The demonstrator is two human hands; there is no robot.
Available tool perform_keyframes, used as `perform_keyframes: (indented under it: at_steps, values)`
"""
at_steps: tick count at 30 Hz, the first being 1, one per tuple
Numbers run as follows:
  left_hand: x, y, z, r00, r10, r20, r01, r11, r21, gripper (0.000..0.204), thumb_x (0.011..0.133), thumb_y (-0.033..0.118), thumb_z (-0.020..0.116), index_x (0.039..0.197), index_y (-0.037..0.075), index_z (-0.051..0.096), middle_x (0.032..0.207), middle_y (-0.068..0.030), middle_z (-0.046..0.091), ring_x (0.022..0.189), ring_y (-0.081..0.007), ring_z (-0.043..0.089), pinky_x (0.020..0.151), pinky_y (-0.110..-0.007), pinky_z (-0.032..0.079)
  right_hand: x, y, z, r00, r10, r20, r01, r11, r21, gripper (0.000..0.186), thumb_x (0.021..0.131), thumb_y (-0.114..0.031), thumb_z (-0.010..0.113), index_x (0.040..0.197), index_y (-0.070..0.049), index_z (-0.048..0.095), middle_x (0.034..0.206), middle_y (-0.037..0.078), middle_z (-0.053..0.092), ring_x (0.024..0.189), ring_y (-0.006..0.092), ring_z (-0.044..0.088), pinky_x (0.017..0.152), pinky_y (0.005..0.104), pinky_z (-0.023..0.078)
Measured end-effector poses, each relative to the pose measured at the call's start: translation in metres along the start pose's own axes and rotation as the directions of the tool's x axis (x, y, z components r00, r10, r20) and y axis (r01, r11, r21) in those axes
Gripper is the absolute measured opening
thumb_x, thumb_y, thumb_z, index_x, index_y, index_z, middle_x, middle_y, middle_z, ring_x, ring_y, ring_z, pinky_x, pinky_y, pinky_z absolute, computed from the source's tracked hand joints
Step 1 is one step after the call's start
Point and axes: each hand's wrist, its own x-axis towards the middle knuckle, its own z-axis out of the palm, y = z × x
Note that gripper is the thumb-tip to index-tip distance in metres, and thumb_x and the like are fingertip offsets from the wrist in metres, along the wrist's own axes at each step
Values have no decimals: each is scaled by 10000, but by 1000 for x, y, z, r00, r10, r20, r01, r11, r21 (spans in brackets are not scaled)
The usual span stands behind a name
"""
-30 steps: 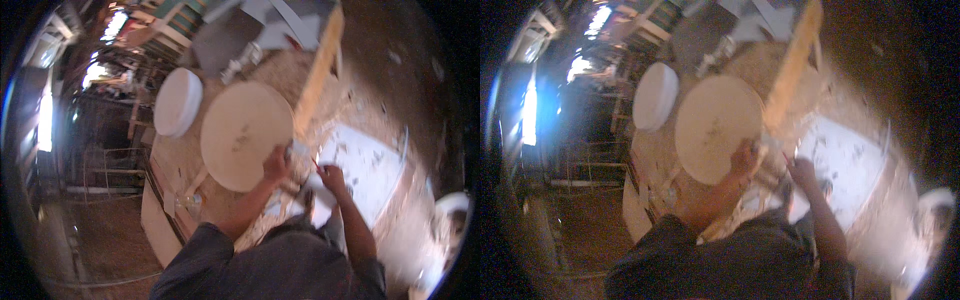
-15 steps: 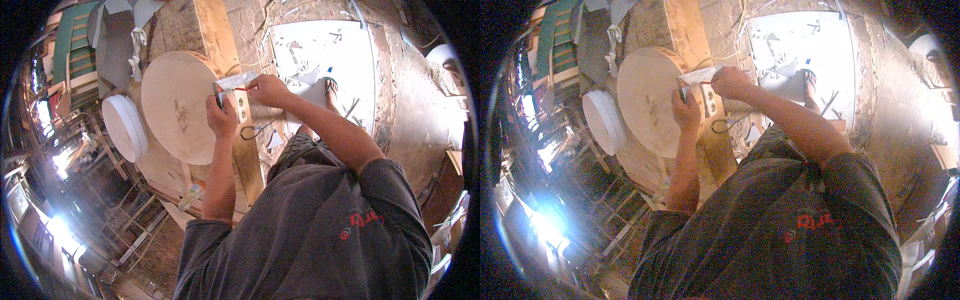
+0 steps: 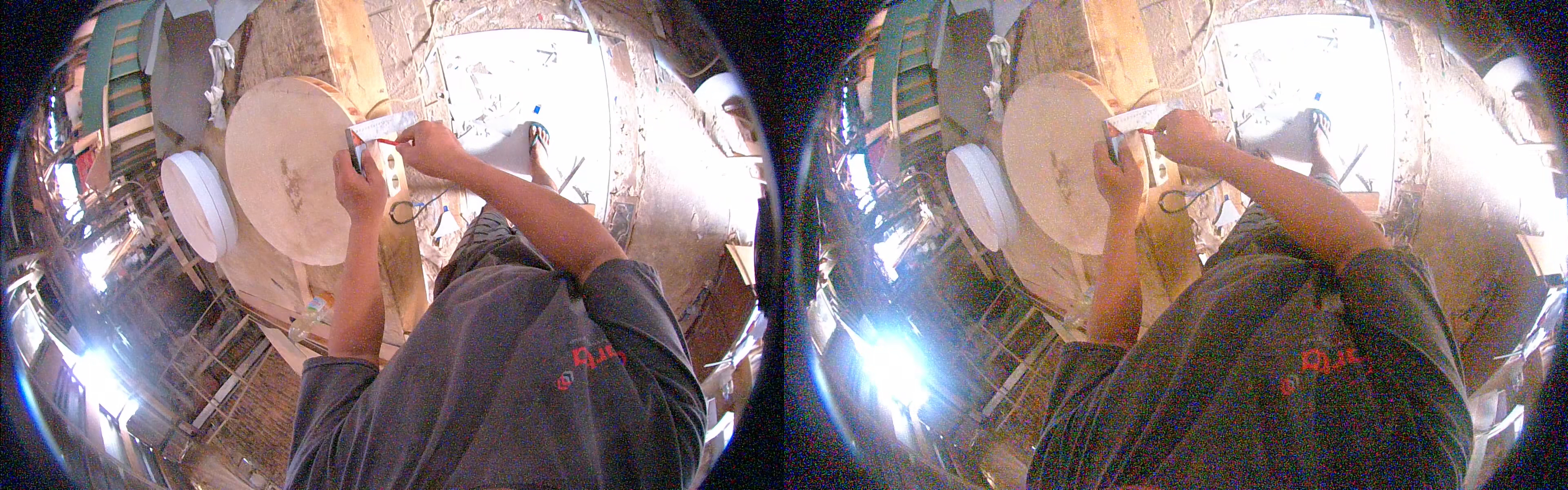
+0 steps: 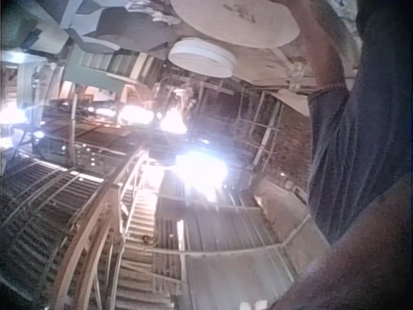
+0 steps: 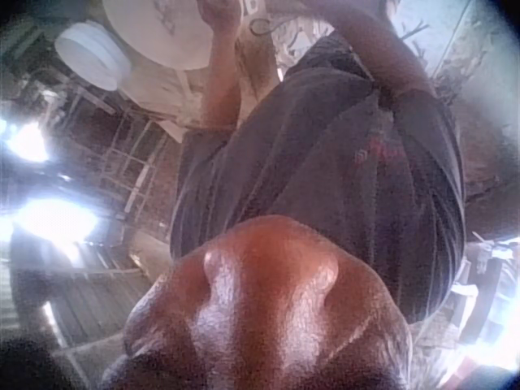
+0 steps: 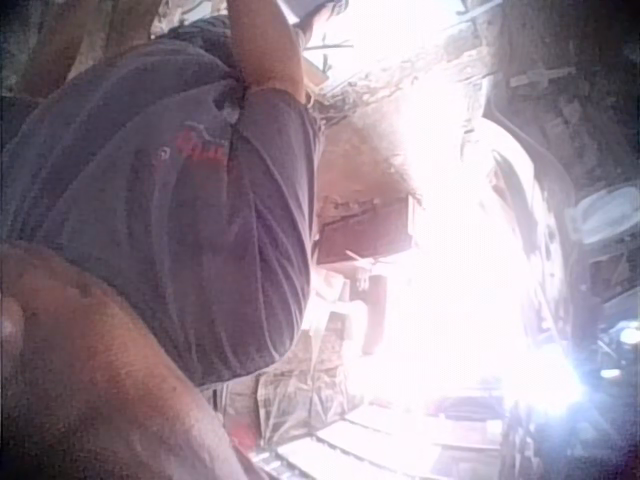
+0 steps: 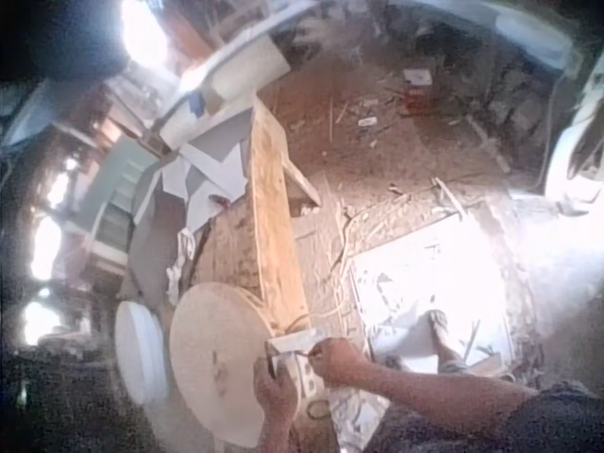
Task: The person applies a strip of edge banding to the perimeter of a round wooden board. They position the strip, press it along the edge, and smooth it down by hand to adhere it to the surface.
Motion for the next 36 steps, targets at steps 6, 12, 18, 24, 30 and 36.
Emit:
perform_keyframes:
  at_steps: [6, 12, 18, 24, 30, 36]
  values:
    - [-1, -1, 0, 1000, -4, -2, 4, 1000, 11, 246, 997, 221, 596, 982, -9, 511, 912, -209, 540, 881, -447, 582, 742, -540, 454, -5, -6, -2, 1000, -1, 6, 1, 998, 59, 298, 859, -275, 692, 1021, -51, 801, 778, 231, 733, 726, 366, 740, 762, 468, 596]
    - [0, -2, 2, 1000, 7, -16, -7, 1000, -7, 276, 997, 257, 618, 964, -5, 537, 890, -201, 558, 834, -430, 587, 718, -518, 461, -8, -6, -1, 996, -75, -51, 80, 991, 106, 282, 857, -258, 686, 989, -36, 799, 786, 227, 736, 720, 360, 738, 742, 455, 591]
    - [0, -3, 2, 999, 9, -48, -10, 1000, -27, 305, 987, 292, 643, 961, -5, 579, 841, -198, 574, 755, -414, 590, 679, -491, 464, -10, -4, -3, 991, -118, -70, 124, 988, 96, 283, 857, -256, 682, 996, -41, 803, 793, 222, 739, 713, 356, 735, 732, 446, 591]
    - [0, -2, 2, 999, 29, -25, -30, 1000, -9, 262, 993, 239, 613, 947, 0, 516, 877, -201, 532, 814, -430, 571, 698, -515, 447, -3, -1, -4, 1000, 8, 28, -11, 995, 103, 297, 852, -279, 645, 959, -56, 809, 852, 221, 749, 780, 387, 740, 792, 484, 596]
    - [1, -2, 2, 998, 47, -31, -47, 999, 11, 266, 997, 244, 608, 949, -1, 515, 881, -201, 529, 818, -433, 568, 696, -514, 447, 1, 2, 5, 1000, -5, -20, 7, 995, 100, 303, 851, -267, 691, 1012, -35, 802, 823, 220, 750, 744, 349, 748, 741, 443, 599]
    - [1, -3, 1, 999, 33, -14, -32, 999, 13, 289, 1004, 263, 610, 937, 0, 510, 873, -199, 528, 805, -428, 569, 690, -509, 448, -5, -2, -2, 995, -95, -4, 95, 979, 179, 294, 863, -242, 700, 1034, -24, 796, 847, 197, 764, 731, 286, 739, 723, 403, 582]
